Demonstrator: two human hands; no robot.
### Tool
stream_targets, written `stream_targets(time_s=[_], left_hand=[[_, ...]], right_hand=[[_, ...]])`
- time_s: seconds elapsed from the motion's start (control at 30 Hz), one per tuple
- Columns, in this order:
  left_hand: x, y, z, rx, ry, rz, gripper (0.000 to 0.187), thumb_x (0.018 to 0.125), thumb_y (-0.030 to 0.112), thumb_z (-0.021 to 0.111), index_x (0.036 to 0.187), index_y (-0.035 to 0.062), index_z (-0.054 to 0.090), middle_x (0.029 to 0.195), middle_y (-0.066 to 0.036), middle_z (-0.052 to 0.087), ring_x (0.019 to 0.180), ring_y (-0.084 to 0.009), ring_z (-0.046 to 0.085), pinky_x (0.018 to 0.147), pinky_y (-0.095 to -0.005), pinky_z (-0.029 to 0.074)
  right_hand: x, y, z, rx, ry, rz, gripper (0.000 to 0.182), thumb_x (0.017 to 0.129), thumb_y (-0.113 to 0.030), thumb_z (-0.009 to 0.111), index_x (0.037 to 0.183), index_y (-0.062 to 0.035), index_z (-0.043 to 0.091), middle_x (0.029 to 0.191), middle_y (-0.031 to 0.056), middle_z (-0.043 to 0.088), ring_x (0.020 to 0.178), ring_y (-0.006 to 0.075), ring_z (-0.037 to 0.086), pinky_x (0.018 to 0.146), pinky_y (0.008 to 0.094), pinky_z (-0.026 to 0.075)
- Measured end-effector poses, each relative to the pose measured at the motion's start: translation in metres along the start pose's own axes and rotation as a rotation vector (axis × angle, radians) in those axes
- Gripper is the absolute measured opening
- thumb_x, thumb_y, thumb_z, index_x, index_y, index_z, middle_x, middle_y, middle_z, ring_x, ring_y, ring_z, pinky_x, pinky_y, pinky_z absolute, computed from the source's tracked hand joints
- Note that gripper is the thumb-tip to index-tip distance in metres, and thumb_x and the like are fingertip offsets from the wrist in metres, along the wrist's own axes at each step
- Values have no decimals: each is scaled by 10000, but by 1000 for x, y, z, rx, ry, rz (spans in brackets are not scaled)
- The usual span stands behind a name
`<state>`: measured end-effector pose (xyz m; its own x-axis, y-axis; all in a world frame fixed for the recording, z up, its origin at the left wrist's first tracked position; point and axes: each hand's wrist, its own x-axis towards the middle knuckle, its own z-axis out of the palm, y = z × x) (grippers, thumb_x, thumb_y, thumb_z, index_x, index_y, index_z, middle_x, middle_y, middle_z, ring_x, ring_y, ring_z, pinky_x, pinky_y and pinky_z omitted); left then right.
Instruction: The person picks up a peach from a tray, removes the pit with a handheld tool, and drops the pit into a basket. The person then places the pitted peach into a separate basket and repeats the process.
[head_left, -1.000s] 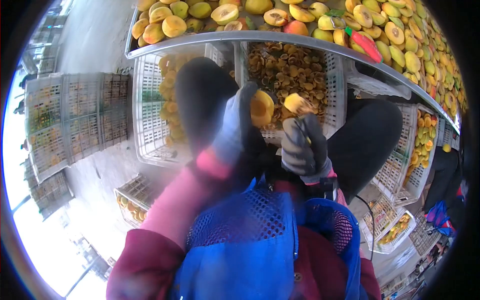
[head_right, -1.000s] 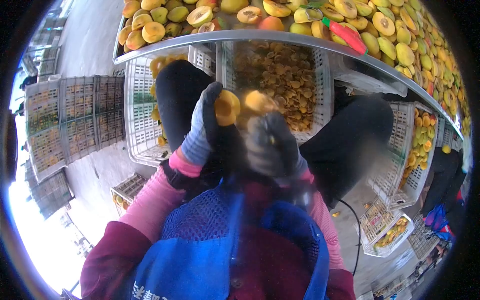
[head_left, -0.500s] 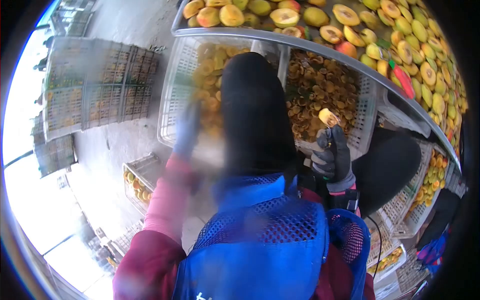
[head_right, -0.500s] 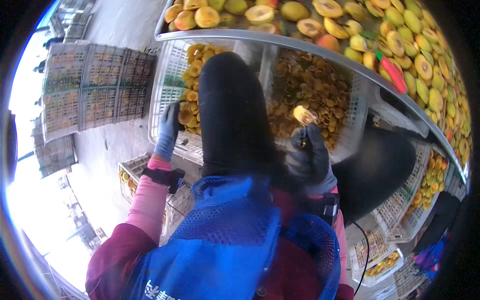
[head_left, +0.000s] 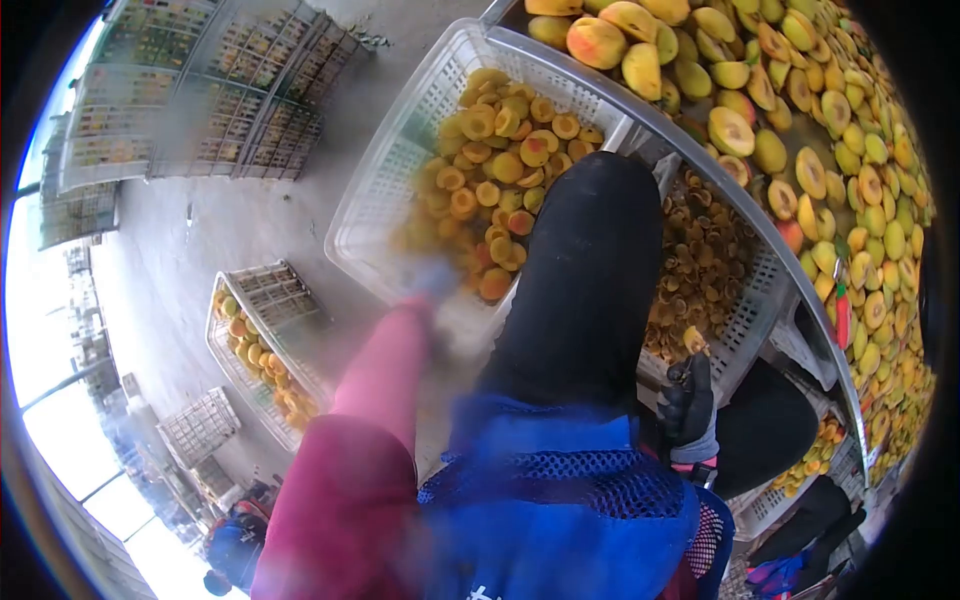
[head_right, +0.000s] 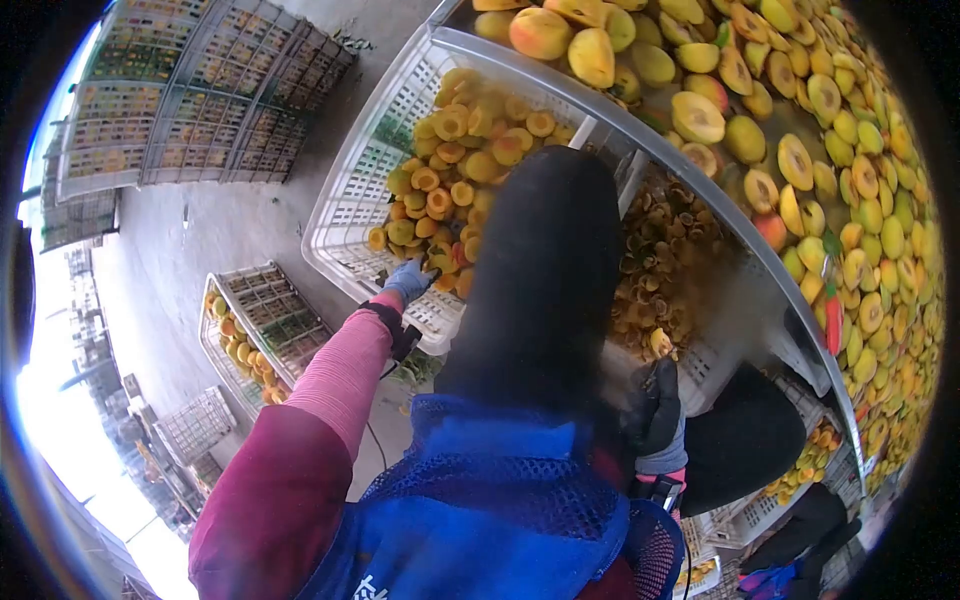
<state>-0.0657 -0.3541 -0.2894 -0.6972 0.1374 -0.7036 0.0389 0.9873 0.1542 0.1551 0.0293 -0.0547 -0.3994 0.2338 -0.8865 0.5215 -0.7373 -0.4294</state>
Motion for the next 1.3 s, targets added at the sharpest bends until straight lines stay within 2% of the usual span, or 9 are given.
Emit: stream_targets(time_s=[0.4, 0.53, 0.6, 0.8, 0.87, 0.97, 1.03, 1.17, 1.3], left_hand=[[20, 11, 15, -105, -134, -173, 436, 802, 328, 505, 1109, 32, 596, 1120, -236, 581, 1068, -371, 547, 920, -416, 428], [4, 17, -23, -145, 237, -114, 412, 793, 401, 557, 1062, 99, 640, 1045, -226, 615, 1003, -374, 579, 866, -403, 452], [-11, 41, -57, -456, 465, 22, 351, 828, 325, 591, 1045, 54, 645, 1004, -165, 647, 919, -282, 612, 808, -332, 469], [-152, 221, -165, -1013, 693, 575, 226, 852, 99, 606, 1047, -15, 613, 962, -54, 634, 852, -121, 578, 768, -245, 461], [-205, 278, -175, -699, 680, 967, 175, 787, 57, 644, 952, 0, 623, 904, -83, 632, 821, -155, 591, 749, -266, 466], [-242, 335, -150, -495, 228, 1053, 152, 729, 29, 660, 875, 25, 621, 832, -99, 618, 740, -207, 606, 689, -302, 477], [-245, 358, -142, -435, 159, 1068, 127, 741, 50, 666, 860, 53, 624, 763, -109, 597, 704, -273, 606, 633, -330, 473], [-212, 432, -180, -497, 583, 1130, 171, 751, 154, 696, 881, 70, 625, 765, -106, 601, 666, -282, 595, 611, -342, 472], [-128, 499, -179, 194, 700, 994, 359, 735, 283, 708, 990, 67, 576, 821, -127, 622, 769, -285, 629, 697, -380, 487]], right_hand=[[-7, -3, 23, 136, 5, 33, 418, 890, -526, 476, 798, -122, 537, 472, -55, 326, 334, 74, 277, 302, 212, 220], [-23, -15, 28, 281, -339, 23, 428, 916, -496, 443, 814, -88, 523, 490, -28, 329, 357, 88, 299, 307, 213, 232], [-24, -17, 31, 303, -257, 34, 437, 922, -493, 428, 826, -75, 514, 499, -18, 325, 362, 89, 294, 304, 215, 228], [-29, -26, 7, 401, -824, 2, 389, 920, -471, 423, 833, -99, 494, 618, 0, 413, 440, 117, 372, 357, 233, 274], [-28, -23, 4, 486, -898, 39, 365, 923, -447, 432, 865, -93, 499, 652, 6, 433, 470, 121, 394, 383, 238, 302], [-15, 1, -11, 599, -953, 136, 273, 919, -332, 493, 992, -70, 517, 736, 31, 491, 574, 139, 473, 486, 265, 402], [22, 30, -32, -225, -463, -513, 264, 913, -230, 519, 1125, -72, 515, 807, 39, 551, 649, 119, 531, 545, 260, 452], [8, -15, -31, 381, -338, 201, 124, 909, -274, 535, 914, -150, 540, 649, -53, 452, 506, 48, 402, 466, 211, 349], [-1, -32, -24, 150, -298, -129, 201, 887, -333, 570, 870, -137, 527, 594, -63, 416, 473, 48, 379, 444, 208, 324]])
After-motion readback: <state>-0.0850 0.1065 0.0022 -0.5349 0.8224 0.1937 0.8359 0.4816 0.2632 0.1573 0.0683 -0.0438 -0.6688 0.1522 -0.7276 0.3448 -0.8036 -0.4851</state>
